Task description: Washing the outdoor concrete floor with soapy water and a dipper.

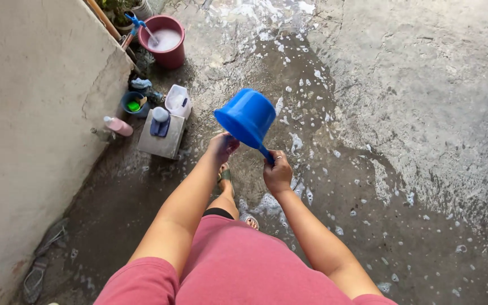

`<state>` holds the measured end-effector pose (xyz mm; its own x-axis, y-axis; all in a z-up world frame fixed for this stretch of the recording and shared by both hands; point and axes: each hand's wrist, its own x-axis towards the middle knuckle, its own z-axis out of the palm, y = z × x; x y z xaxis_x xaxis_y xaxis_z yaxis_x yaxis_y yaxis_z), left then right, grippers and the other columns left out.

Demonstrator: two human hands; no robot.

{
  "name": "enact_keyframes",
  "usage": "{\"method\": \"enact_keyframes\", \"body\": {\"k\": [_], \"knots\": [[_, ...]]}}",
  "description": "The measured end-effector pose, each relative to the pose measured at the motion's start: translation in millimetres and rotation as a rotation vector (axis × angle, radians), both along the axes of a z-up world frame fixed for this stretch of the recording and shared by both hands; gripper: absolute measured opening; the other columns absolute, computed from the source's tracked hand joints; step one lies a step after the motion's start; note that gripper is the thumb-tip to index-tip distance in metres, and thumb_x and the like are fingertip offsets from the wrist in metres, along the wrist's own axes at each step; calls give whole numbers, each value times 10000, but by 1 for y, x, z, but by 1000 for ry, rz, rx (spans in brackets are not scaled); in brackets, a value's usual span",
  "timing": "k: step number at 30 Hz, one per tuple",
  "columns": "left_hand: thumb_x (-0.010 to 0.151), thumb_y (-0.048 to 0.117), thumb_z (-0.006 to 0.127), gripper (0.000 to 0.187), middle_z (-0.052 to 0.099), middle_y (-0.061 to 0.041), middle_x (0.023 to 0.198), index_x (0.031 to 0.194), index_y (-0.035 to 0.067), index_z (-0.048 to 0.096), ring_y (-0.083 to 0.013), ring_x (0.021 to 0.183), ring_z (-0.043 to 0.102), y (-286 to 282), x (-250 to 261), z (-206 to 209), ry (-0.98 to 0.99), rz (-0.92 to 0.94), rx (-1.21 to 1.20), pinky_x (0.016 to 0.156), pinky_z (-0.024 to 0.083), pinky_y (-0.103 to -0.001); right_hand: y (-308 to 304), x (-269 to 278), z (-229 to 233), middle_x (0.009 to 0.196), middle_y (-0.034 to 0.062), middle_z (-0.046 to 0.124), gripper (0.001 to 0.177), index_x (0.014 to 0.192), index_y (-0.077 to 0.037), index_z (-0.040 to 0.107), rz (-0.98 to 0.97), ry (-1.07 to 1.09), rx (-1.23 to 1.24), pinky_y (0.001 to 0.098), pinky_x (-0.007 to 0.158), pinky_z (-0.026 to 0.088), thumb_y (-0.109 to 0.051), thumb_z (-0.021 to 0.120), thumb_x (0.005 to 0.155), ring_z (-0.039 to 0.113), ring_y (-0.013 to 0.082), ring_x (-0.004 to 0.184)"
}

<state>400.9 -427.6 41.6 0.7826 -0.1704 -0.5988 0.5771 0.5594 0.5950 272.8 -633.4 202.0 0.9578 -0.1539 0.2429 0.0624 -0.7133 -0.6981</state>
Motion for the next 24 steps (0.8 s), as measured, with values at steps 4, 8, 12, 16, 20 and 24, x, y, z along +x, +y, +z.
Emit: {"method": "enact_keyframes", "body": {"k": [4, 8, 12, 16, 20, 24], "knots": [[939, 96, 645, 133, 710, -36, 885, 1065, 103, 687, -176, 799, 662, 11, 61, -18, 46, -11, 29, 780, 573, -359, -1, 77, -46, 969, 95, 716, 253, 1073, -50, 676, -98, 101, 229, 393, 751, 558, -162, 742, 856, 715, 272, 863], [955, 301, 698, 164, 699, 18, 897, 957, 148, 638, -140, 819, 680, 41, 138, -10, 272, -201, 224, 777, 464, -369, -16, 186, -89, 707, 19, 677, 179, 911, -47, 706, -172, 483, 438, 343, 583, 516, -172, 737, 786, 642, 150, 642], [926, 369, 640, 176, 720, 64, 909, 972, 201, 668, -136, 766, 605, 95, 212, 2, 397, -196, 331, 772, 454, -395, -7, 267, -107, 642, 33, 563, 136, 818, -37, 668, -244, 841, 641, 329, 427, 359, -166, 709, 824, 478, 138, 489], [936, 329, 606, 143, 733, 51, 904, 957, 200, 664, -137, 779, 639, 122, 306, -9, 342, -121, 319, 660, 419, -369, -2, 336, -97, 622, 23, 579, 134, 790, -70, 651, -247, 848, 633, 309, 372, 339, -187, 694, 838, 465, 115, 431], [940, 354, 580, 189, 729, 48, 917, 988, 188, 657, -135, 787, 642, 115, 377, -8, 363, -122, 247, 603, 443, -361, 3, 397, -90, 615, 13, 561, 177, 788, -65, 622, -260, 870, 647, 304, 368, 329, -202, 715, 849, 464, 108, 433], [949, 373, 571, 214, 736, 52, 968, 1032, 196, 660, -139, 792, 650, 83, 435, -12, 349, -197, 177, 643, 474, -345, -11, 476, -102, 609, 16, 583, 126, 808, -85, 647, -235, 877, 641, 305, 362, 318, -194, 702, 840, 443, 113, 420]]}}
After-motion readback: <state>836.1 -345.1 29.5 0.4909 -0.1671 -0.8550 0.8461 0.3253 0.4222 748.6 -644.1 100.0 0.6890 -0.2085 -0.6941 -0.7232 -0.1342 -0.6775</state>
